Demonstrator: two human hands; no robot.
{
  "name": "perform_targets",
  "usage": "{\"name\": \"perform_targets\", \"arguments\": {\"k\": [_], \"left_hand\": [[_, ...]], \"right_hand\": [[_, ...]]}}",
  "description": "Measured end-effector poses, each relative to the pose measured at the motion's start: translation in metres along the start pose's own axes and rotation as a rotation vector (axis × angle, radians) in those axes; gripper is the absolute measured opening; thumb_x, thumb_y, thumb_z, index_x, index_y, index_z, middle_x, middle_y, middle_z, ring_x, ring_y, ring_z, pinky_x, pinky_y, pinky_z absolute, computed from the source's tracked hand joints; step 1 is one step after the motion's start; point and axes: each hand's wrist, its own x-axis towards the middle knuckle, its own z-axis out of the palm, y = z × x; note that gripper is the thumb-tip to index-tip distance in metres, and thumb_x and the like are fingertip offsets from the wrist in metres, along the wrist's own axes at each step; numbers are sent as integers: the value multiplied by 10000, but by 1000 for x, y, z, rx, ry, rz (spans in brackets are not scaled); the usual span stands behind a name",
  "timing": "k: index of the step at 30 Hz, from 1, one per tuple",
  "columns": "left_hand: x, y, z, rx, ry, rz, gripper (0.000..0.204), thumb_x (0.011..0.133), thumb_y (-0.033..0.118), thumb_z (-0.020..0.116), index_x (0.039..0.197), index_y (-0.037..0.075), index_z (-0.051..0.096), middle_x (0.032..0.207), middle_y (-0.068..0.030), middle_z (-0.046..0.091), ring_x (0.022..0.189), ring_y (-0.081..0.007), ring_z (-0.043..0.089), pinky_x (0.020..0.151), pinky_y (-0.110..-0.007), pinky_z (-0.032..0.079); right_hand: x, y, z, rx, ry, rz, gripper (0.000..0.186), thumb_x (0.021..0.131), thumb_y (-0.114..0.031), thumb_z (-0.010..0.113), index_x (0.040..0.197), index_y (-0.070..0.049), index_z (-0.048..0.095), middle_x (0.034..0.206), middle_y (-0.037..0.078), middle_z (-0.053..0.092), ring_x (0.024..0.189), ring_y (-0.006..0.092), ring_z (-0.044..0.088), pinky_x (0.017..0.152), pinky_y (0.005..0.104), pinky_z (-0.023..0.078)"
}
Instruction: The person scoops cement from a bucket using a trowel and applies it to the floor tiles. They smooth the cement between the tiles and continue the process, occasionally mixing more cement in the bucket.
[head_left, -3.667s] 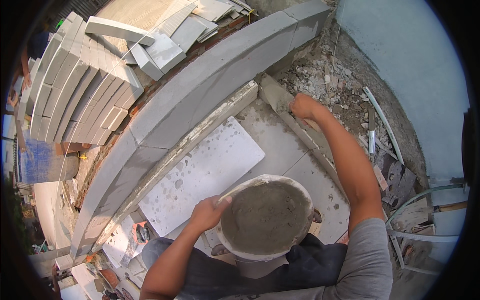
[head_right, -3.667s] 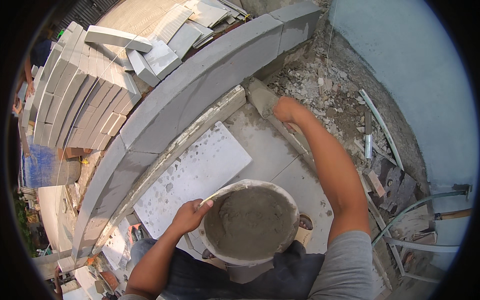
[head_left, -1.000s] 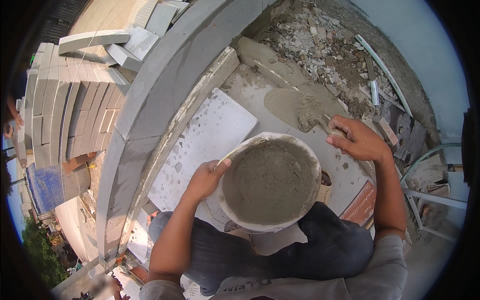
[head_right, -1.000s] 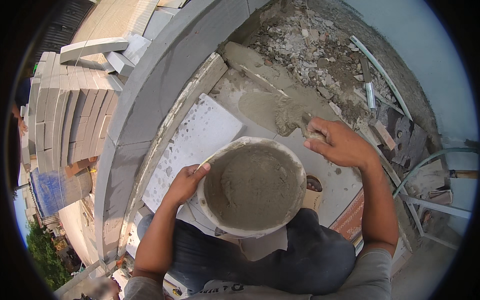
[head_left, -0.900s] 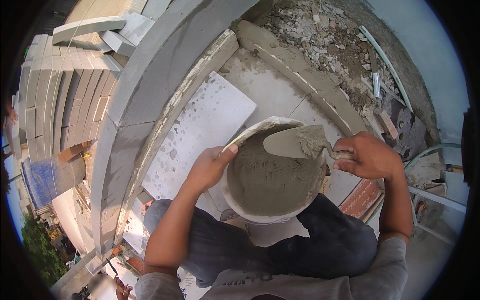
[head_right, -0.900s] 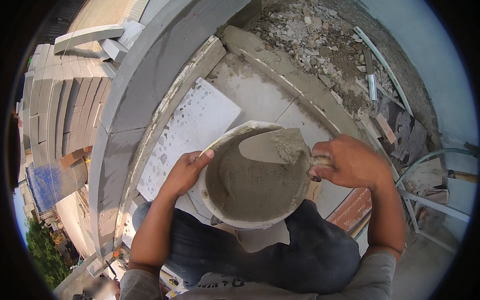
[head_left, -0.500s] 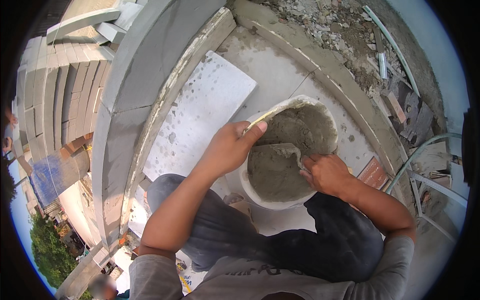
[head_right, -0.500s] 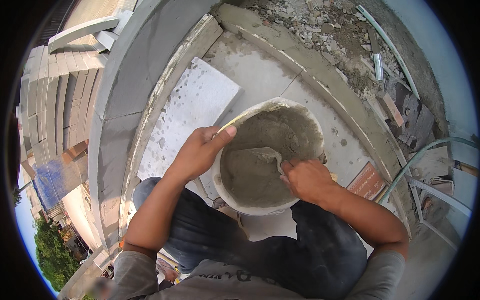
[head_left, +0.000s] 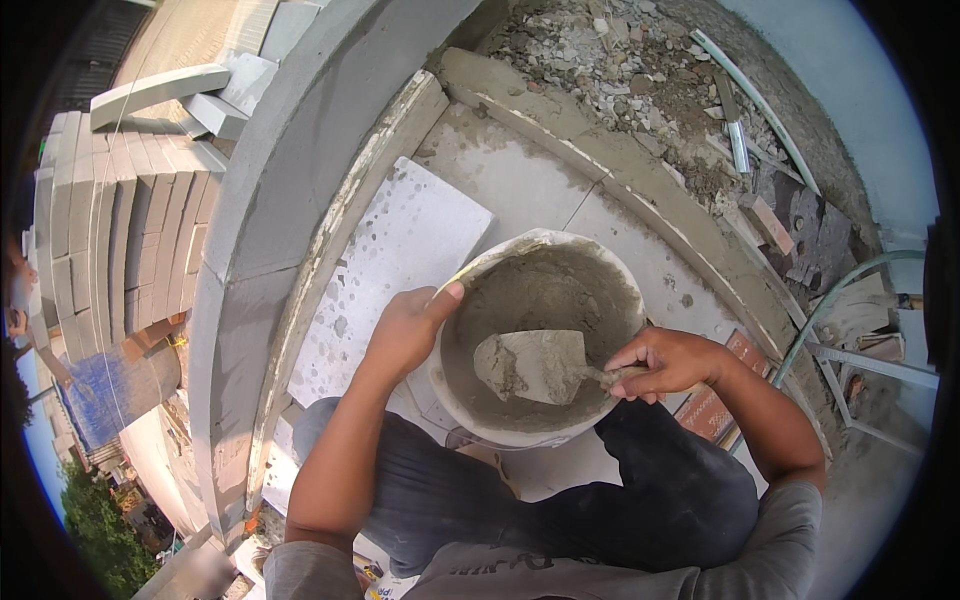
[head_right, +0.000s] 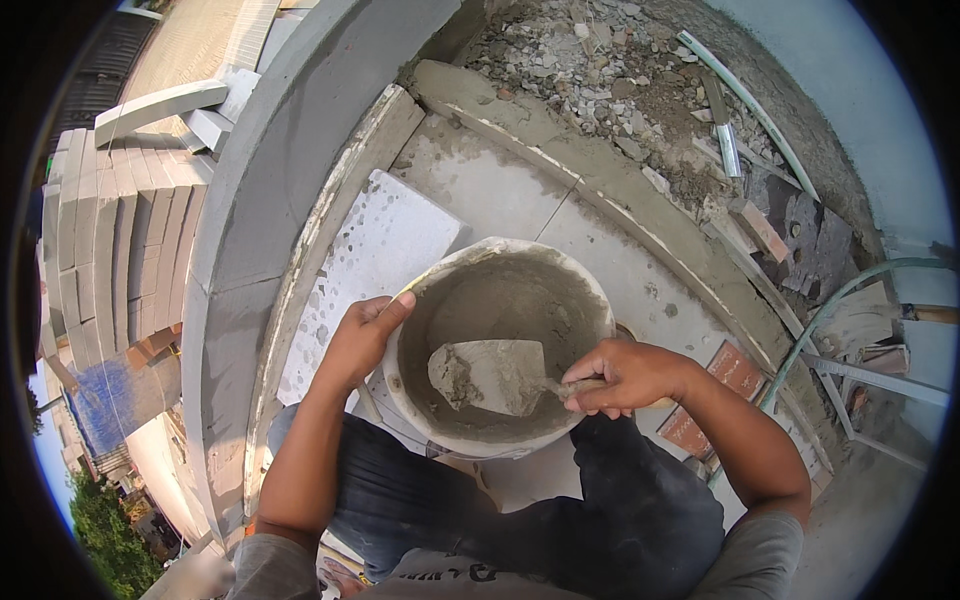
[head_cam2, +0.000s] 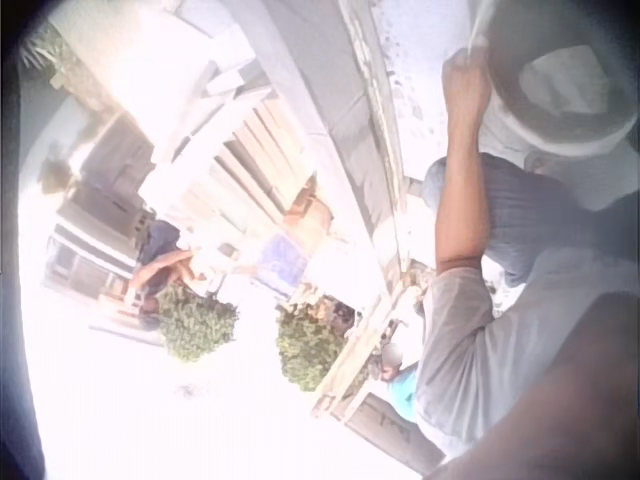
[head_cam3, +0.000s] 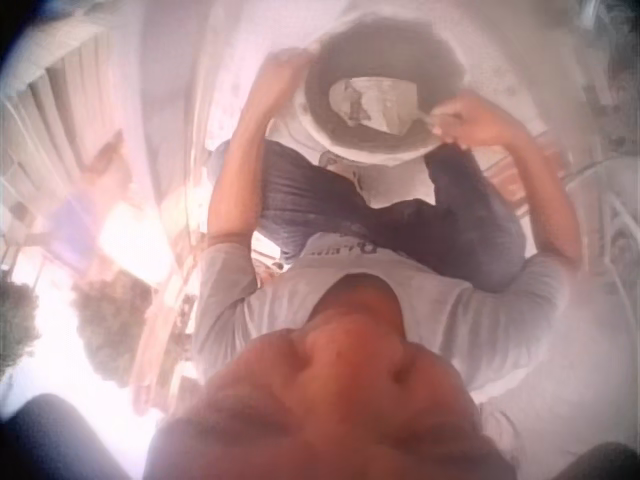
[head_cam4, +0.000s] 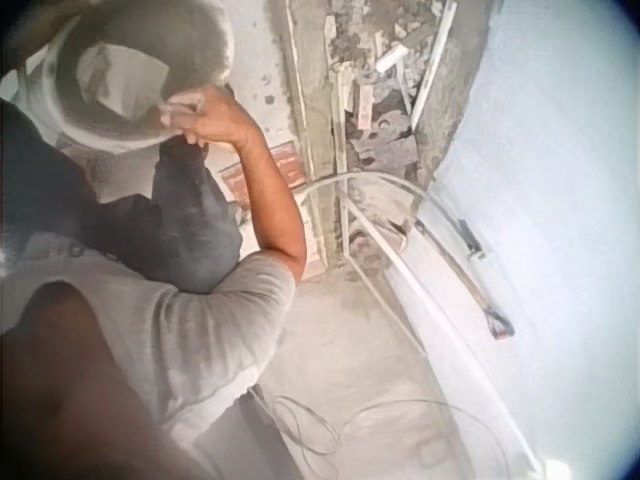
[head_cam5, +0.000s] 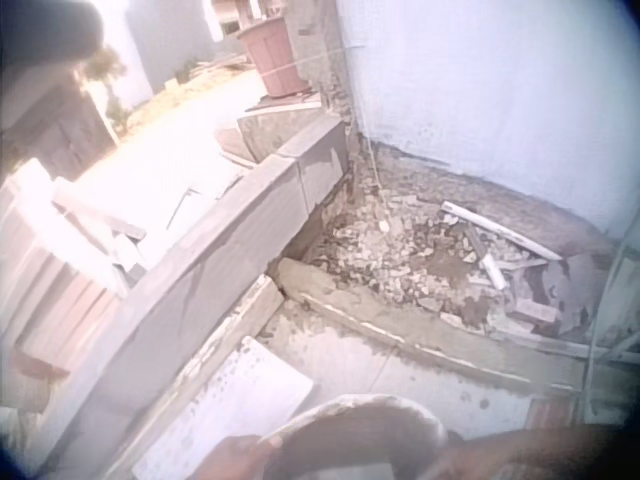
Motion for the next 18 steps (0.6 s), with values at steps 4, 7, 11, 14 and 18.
{"name": "perform_targets", "arguments": {"k": [4,7,11,14,18], "left_hand": [[4,-21,-14,105,55,19,626,920,560,538,809,-50,622,620,-96,500,636,-201,473,636,-359,417],[6,-30,-22,95,48,9,603,924,551,547,846,-39,644,640,-67,520,664,-175,489,656,-343,422],[9,-33,-26,40,25,3,574,931,534,558,912,-29,669,698,-44,557,722,-152,505,707,-320,433],[15,-38,-26,7,13,-5,570,931,527,564,943,-33,672,737,-51,584,756,-150,518,745,-315,441],[13,-42,-30,-51,-4,-12,561,929,512,577,976,-38,676,795,-52,621,798,-148,536,791,-312,446]], "right_hand": [[-25,-17,-36,30,332,-233,335,827,-60,598,1135,63,648,808,61,656,588,97,588,556,249,490],[-23,-43,-51,-211,870,-279,356,832,-98,610,1144,71,636,874,134,678,664,180,643,631,307,518],[36,-60,-89,-808,1438,-549,336,852,-161,576,1113,49,608,1009,230,645,891,376,632,787,454,504],[93,-56,-130,-836,1351,-227,356,873,-180,570,1149,46,578,1068,257,616,965,431,606,834,490,489],[104,-60,-124,-725,1343,-382,318,898,-187,526,1111,44,577,994,258,636,950,439,615,833,493,488]]}}
